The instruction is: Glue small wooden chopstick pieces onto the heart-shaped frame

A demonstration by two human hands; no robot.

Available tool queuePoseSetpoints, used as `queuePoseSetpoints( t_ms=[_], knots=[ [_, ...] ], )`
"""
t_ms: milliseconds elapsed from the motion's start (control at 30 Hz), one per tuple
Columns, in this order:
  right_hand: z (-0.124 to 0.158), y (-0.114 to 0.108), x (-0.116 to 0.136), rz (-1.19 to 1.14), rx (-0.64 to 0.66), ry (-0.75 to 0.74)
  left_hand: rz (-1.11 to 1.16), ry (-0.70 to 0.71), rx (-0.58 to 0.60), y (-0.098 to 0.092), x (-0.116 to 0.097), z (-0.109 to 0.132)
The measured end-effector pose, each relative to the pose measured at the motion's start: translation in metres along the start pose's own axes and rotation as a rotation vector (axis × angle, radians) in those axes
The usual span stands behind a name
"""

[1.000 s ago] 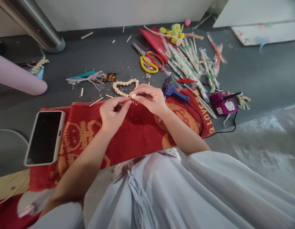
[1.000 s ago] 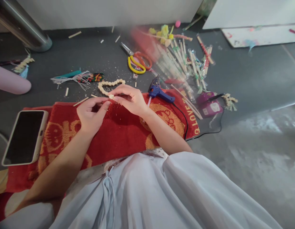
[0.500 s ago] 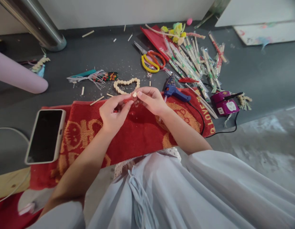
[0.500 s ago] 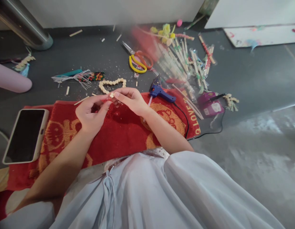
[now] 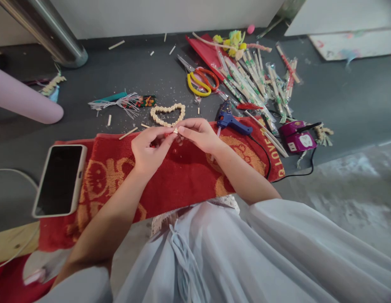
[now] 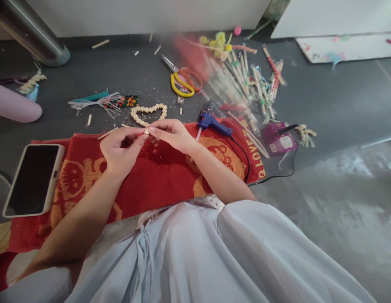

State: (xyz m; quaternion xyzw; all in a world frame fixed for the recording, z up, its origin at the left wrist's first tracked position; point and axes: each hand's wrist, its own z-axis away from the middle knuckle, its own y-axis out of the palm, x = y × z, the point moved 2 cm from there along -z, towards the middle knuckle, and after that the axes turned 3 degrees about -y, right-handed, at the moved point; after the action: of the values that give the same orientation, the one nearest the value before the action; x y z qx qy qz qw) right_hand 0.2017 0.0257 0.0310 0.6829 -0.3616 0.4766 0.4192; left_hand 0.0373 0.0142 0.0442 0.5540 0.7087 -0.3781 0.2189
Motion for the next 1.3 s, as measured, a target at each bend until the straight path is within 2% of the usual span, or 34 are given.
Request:
queuePoseSetpoints(
  t_ms=[367, 667, 800, 967, 1300],
  knots=[
    [0.0021, -0.0054, 0.0045, 0.086, 0.046, -0.029, 0.03, -0.192, 0.096, 0.0012, 0.005, -0.0007],
    [0.0013, -0.0042, 0.0013, 0.099, 0.046, -0.028, -0.042, -0.117, 0.047, -0.0012, 0.0017, -0.0011],
    [0.0004, -0.0029, -0.001, 0.073, 0.029, 0.021, -0.047, -0.104, 0.043, -0.0018, -0.0003, -0.0013],
    [-0.0004, -0.0018, -0.001, 0.049, 0.0, 0.053, -0.062, -0.132, 0.088, -0.0012, -0.001, -0.0019],
    [-0.0003, -0.0032, -0.0041, 0.025, 0.008, 0.066, -0.147, -0.066, 0.176, 0.0019, 0.0025, -0.0025]
  ],
)
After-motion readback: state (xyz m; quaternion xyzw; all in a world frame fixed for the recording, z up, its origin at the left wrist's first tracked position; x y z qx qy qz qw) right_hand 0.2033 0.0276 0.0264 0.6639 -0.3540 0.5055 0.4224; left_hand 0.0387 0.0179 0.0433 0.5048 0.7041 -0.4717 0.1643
